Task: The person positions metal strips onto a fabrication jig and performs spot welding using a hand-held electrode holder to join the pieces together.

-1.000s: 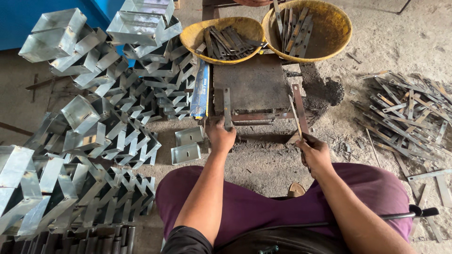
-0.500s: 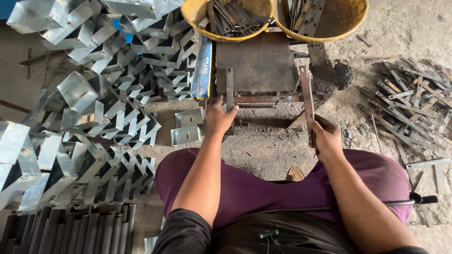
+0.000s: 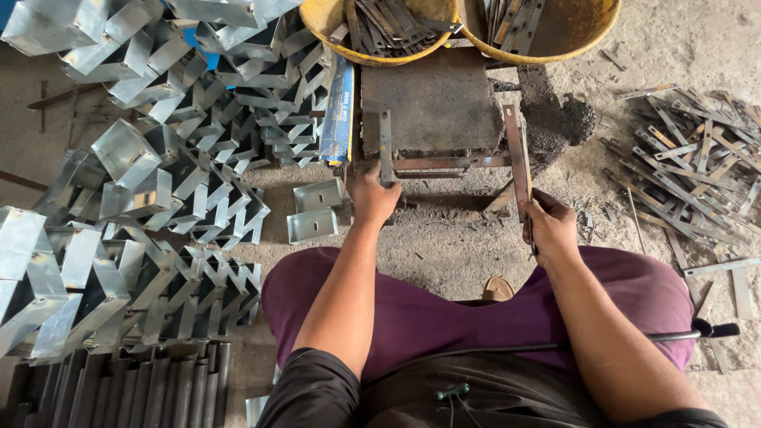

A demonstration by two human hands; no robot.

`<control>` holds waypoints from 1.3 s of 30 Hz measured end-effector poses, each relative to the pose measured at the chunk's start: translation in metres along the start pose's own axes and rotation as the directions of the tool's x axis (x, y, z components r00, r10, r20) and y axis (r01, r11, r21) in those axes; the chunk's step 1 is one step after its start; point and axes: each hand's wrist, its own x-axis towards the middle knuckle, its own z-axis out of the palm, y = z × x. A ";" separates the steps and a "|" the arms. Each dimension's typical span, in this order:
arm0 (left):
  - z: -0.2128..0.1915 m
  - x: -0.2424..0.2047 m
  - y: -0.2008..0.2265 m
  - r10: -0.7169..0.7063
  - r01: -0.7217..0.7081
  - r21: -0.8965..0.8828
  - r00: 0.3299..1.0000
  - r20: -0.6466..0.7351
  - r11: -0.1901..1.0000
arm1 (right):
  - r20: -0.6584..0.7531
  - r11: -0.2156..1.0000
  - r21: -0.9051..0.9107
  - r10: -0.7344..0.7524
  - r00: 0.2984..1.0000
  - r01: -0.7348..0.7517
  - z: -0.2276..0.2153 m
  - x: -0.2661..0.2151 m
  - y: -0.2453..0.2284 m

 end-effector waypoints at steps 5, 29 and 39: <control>-0.003 -0.002 0.005 0.020 -0.020 0.007 1.000 -0.011 1.000 | -0.010 0.999 -0.034 0.014 1.000 -0.014 0.000 -0.002 -0.004; 0.000 -0.002 0.003 -0.036 0.035 -0.066 0.999 -0.013 0.997 | -0.094 0.995 -0.057 0.079 0.992 -0.084 -0.005 0.000 -0.016; 0.003 0.000 -0.007 0.190 -0.195 -0.032 0.976 -0.105 0.980 | -0.044 0.989 0.137 0.064 0.997 -0.057 -0.016 0.014 -0.058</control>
